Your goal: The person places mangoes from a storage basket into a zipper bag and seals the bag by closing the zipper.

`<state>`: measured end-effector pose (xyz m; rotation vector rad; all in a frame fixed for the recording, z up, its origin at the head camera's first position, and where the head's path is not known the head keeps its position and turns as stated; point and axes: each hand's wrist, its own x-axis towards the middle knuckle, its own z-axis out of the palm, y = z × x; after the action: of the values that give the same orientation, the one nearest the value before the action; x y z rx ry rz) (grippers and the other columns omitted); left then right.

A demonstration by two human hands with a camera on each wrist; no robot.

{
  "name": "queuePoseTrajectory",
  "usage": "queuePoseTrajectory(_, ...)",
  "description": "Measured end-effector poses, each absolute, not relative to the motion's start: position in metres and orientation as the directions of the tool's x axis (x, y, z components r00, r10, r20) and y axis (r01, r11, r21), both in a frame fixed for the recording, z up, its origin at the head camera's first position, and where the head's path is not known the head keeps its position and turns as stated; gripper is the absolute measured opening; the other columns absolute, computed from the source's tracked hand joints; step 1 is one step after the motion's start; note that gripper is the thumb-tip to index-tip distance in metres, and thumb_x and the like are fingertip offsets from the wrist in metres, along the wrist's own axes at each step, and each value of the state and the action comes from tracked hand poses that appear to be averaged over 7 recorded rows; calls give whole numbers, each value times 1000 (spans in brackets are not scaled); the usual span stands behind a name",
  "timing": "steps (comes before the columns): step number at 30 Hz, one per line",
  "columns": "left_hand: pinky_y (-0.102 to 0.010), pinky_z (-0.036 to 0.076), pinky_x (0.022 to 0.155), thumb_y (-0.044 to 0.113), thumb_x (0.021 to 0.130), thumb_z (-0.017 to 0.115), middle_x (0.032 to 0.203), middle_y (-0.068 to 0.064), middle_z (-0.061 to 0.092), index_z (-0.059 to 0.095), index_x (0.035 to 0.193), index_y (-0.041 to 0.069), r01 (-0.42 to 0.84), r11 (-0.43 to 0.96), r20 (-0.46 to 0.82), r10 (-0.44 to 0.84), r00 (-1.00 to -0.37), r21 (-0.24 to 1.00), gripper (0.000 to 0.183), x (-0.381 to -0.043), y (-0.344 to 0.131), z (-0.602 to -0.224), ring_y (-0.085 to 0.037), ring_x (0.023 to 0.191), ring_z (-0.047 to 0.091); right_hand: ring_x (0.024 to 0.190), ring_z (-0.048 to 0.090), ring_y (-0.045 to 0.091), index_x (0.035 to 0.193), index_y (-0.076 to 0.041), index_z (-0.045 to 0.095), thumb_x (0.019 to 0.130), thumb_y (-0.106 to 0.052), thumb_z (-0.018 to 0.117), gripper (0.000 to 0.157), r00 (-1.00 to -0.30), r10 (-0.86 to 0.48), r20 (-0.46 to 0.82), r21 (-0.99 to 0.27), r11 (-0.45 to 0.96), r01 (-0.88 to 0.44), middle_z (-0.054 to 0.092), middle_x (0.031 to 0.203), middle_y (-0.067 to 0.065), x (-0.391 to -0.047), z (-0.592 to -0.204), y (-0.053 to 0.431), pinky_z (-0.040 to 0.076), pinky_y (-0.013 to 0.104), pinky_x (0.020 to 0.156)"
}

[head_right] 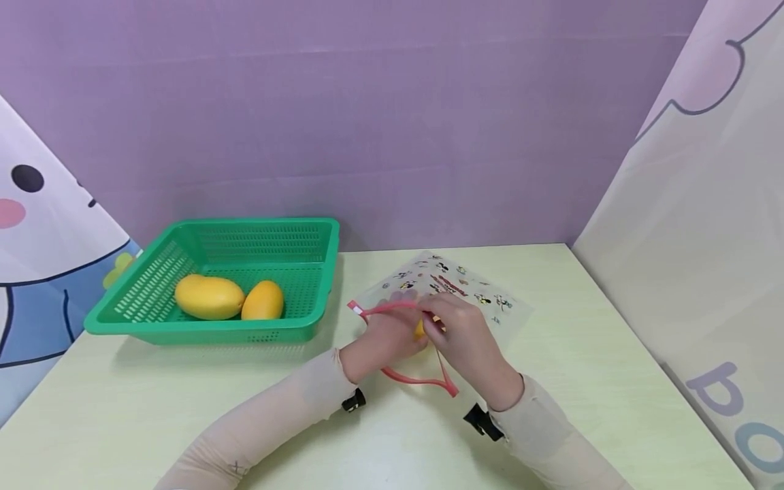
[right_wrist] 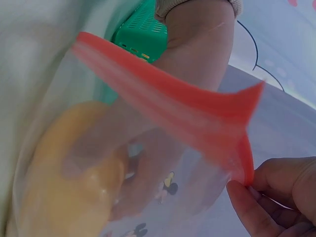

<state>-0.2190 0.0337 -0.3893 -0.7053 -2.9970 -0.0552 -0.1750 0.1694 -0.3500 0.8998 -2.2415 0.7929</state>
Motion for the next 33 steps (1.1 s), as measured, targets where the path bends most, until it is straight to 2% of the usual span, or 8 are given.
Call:
queuePoseTrajectory(3, -37, 48, 88, 49, 81, 68, 126, -3, 51, 44, 138, 23, 466, 884, 91, 467, -879, -38, 68, -215, 32, -390, -22, 105, 48, 65, 65, 12, 89, 1, 71, 70, 12, 74, 22, -587, -396, 706, -296, 588, -753, 69, 86, 7, -175, -351, 169, 53, 20, 57)
queuePoseTrajectory(7, -39, 44, 97, 51, 82, 64, 143, -5, 42, 38, 144, 24, 475, 875, 78, 482, -873, -93, 73, -209, 31, -390, -25, 123, 42, 66, 65, 13, 89, 0, 71, 70, 12, 74, 23, -594, -395, 701, -303, 588, -750, 69, 87, 7, -175, -351, 169, 54, 21, 57)
queuePoseTrajectory(11, -42, 46, 95, 53, 85, 60, 149, -4, 37, 33, 147, 24, 471, 876, 25, 476, -879, -102, 74, -204, 29, -388, -25, 137, 32, 67, 65, 13, 89, 0, 71, 71, 11, 74, 21, -615, -395, 683, -313, 602, -735, 69, 87, 7, -174, -351, 169, 54, 22, 58)
queuePoseTrajectory(15, -39, 50, 86, 55, 85, 60, 138, -4, 50, 35, 146, 22, 493, 864, 22, 498, -867, -107, 74, -198, 26, -386, -23, 123, 49, 68, 65, 12, 88, -1, 71, 72, 9, 75, 19, -633, -395, 666, -318, 617, -720, 69, 86, 7, -173, -350, 169, 54, 22, 58)
queuePoseTrajectory(18, -38, 49, 87, 54, 83, 62, 132, -5, 54, 36, 145, 22, 517, 851, 42, 522, -852, -88, 75, -194, 23, -385, -23, 110, 56, 68, 64, 12, 87, -1, 71, 71, 9, 75, 19, -636, -394, 664, -318, 621, -716, 69, 86, 6, -174, -350, 169, 54, 23, 58)
queuePoseTrajectory(22, -40, 44, 96, 53, 83, 63, 140, -7, 47, 34, 146, 22, 546, 835, 49, 550, -834, -67, 77, -188, 18, -381, -25, 121, 49, 67, 65, 13, 87, -1, 71, 71, 8, 76, 19, -632, -394, 668, -316, 618, -720, 69, 86, 7, -175, -349, 169, 54, 23, 58)
queuePoseTrajectory(29, -34, 44, 96, 52, 84, 62, 139, -6, 46, 36, 145, 15, 635, 772, 88, 634, -769, -13, 76, -181, 6, -372, -21, 119, 47, 66, 65, 13, 87, 0, 71, 71, 7, 76, 18, -621, -400, 674, -297, 624, -723, 69, 85, 7, -176, -350, 169, 54, 23, 58)
queuePoseTrajectory(33, -34, 41, 101, 50, 84, 63, 141, -5, 44, 38, 144, 16, 668, 743, 77, 664, -744, 47, 74, -178, -1, -369, -21, 125, 43, 67, 65, 13, 88, -1, 71, 72, 8, 75, 19, -631, -400, 665, -305, 625, -718, 69, 87, 7, -175, -350, 170, 54, 23, 58)
